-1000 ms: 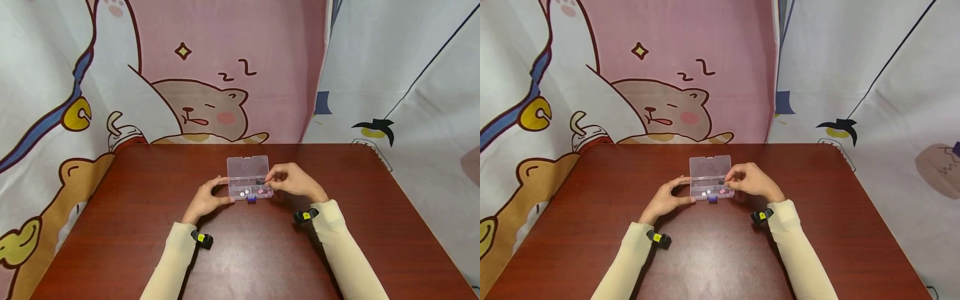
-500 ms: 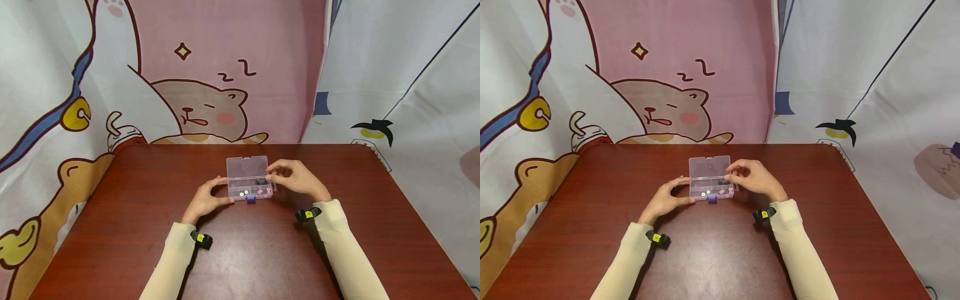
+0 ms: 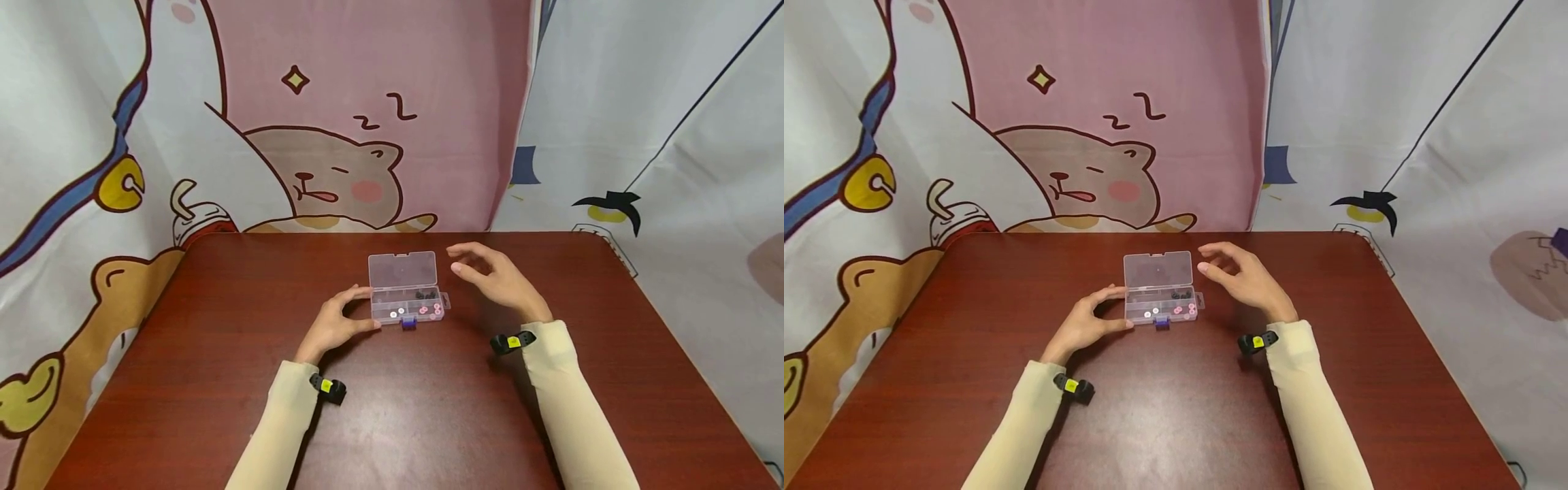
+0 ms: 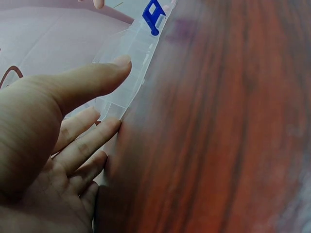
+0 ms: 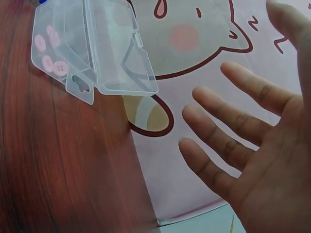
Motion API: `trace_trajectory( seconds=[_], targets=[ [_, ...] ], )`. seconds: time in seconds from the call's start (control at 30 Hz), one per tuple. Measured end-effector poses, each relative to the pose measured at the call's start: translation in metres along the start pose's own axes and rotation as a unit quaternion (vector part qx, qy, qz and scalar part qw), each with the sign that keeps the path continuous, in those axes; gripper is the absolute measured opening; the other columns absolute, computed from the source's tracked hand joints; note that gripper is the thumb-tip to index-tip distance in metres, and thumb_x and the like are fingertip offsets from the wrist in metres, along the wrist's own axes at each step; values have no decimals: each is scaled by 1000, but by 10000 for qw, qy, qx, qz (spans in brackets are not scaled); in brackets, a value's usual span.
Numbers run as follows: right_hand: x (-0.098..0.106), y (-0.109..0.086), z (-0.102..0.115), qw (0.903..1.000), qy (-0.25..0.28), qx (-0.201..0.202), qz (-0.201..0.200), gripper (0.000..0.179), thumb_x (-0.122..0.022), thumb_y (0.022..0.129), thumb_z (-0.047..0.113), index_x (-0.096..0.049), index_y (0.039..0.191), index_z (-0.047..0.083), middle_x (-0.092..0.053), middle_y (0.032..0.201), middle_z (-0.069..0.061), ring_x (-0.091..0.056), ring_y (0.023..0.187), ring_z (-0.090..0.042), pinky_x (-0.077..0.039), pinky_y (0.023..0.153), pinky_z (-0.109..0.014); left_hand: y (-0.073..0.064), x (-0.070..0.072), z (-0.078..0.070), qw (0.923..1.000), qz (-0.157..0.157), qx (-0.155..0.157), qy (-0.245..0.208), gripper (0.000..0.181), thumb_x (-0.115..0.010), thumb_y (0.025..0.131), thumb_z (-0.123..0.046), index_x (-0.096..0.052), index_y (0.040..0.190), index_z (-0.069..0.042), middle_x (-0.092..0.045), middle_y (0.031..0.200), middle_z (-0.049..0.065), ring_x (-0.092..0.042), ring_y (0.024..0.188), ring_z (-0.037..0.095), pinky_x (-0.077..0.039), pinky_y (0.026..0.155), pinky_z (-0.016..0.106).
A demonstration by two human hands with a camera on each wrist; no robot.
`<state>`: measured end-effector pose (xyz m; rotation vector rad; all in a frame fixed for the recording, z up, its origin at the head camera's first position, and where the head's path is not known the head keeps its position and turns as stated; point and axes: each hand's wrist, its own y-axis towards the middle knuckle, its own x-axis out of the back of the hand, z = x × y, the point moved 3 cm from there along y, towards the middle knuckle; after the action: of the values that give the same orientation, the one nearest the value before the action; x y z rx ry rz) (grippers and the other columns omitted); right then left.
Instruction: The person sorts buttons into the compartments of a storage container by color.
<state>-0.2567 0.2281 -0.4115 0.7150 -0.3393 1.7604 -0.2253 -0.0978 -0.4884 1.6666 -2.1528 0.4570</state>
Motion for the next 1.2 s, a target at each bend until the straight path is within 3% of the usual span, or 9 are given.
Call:
trace_trajectory(
  seconds=[0.3,0.53,0.67,0.8,0.9,1.07,1.2],
  targets=[
    [9,-2,-10,9994,38,-321,-108,48,-59,103,44,-50,148,32,-59,143,-3,-58,127,-29,-48,106,-56,1,-2,-1,9999,3,-96,-133,69,-93,75,-27,-64,138,-24,-49,158,8,-35,154,27,-28,125,54],
    [15,-4,-19,9981,-46,-582,-186,58,-55,102,53,-39,156,35,-48,155,-8,-47,141,-34,-44,110,-62,4,-2,1,9995,201,-84,-229,77,-92,76,-28,-57,145,-28,-67,140,-4,-36,153,23,-27,125,55],
    [14,-4,-22,9974,-78,-694,-184,62,-55,102,55,-35,158,38,-43,158,-9,-45,143,-40,-43,110,-65,4,0,3,9991,187,-4,-375,84,-93,75,-31,-52,149,-29,-66,139,-5,-40,149,22,-31,123,55],
    [14,-4,-26,9969,-148,-751,-179,63,-56,101,55,-32,158,42,-37,163,-7,-40,146,-41,-39,113,-67,5,2,3,9992,128,44,-378,90,-92,76,-36,-46,153,-28,-60,147,-1,-37,151,23,-29,123,55],
    [16,-6,-29,9967,-286,-748,-155,65,-55,101,56,-30,159,41,-31,167,-5,-33,151,-38,-32,117,-69,6,6,1,9999,26,17,-107,95,-89,77,-44,-41,156,-28,-50,156,2,-35,153,27,-29,123,57],
    [19,-13,-38,9958,-579,-701,-53,68,-53,102,57,-27,162,37,-24,171,-3,-20,157,-35,-20,120,-72,4,25,-1,9974,-360,-97,621,103,-86,76,-58,-31,160,-36,-28,168,5,-21,158,28,-28,123,63],
    [22,-17,-46,9949,-763,-662,-2,70,-54,102,56,-27,162,35,-19,173,-3,-14,158,-36,-18,120,-73,0,45,0,9919,-629,-269,1075,107,-82,77,-62,-24,163,-34,-19,172,4,-8,161,29,-23,123,66]
  ],
)
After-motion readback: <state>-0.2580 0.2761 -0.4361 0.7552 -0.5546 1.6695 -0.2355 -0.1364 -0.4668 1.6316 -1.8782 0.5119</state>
